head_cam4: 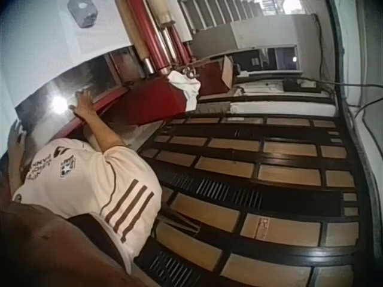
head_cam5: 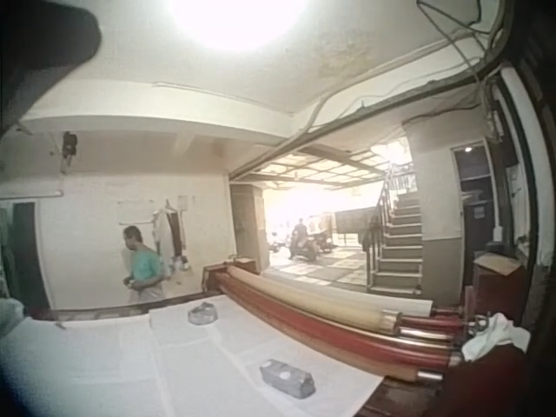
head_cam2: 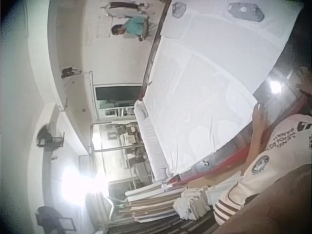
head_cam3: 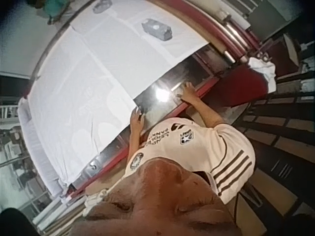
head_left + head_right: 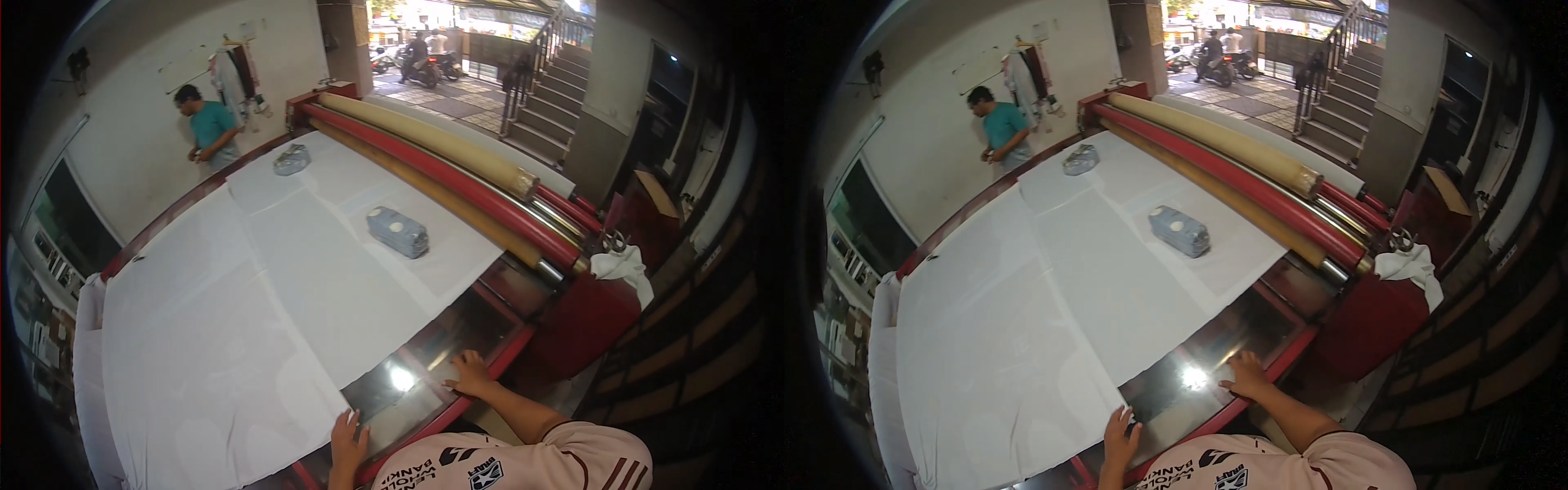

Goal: Aligning fabric on a large heat press or lamination machine and operating the rollers.

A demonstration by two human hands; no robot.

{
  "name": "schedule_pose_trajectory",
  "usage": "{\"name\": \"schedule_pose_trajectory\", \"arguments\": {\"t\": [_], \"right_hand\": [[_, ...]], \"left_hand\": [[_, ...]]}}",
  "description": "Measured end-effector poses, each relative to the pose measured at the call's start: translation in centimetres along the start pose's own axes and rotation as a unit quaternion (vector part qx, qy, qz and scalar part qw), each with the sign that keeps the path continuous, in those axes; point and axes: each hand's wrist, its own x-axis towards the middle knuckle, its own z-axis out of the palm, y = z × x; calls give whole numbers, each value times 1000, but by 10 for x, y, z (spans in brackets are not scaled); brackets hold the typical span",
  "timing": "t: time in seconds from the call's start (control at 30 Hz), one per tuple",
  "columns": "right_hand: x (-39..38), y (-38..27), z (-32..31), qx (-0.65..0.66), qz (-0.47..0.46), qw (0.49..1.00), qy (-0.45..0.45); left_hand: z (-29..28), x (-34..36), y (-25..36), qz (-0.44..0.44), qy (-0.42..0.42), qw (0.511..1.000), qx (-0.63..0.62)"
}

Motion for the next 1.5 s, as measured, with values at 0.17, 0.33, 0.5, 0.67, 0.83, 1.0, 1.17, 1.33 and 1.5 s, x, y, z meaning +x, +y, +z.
{"name": "schedule_pose_trajectory", "arguments": {"t": [0.17,0.33,0.5,0.67,0.83,1.0,1.17,1.33,1.5], "right_hand": [[53,48,-6,82,-8,996,-43],[116,76,-26,26,-81,993,87],[178,89,-46,-64,-151,986,43],[273,52,-118,17,-95,995,-19],[417,-4,-168,-17,-120,966,229],[500,-44,-162,-41,2,999,17],[503,-39,-165,5,40,999,-32],[434,-33,-212,64,48,993,84],[301,21,-253,119,-31,976,179]], "left_hand": [[61,125,28,79,-60,993,63],[160,227,70,121,-116,982,90],[228,281,83,111,-118,975,151],[259,271,63,99,-188,953,216],[256,275,78,70,-215,953,200],[263,272,71,48,-209,966,143],[264,268,62,46,-188,978,81],[263,271,62,81,-186,976,74],[268,285,71,60,-212,970,98]]}}
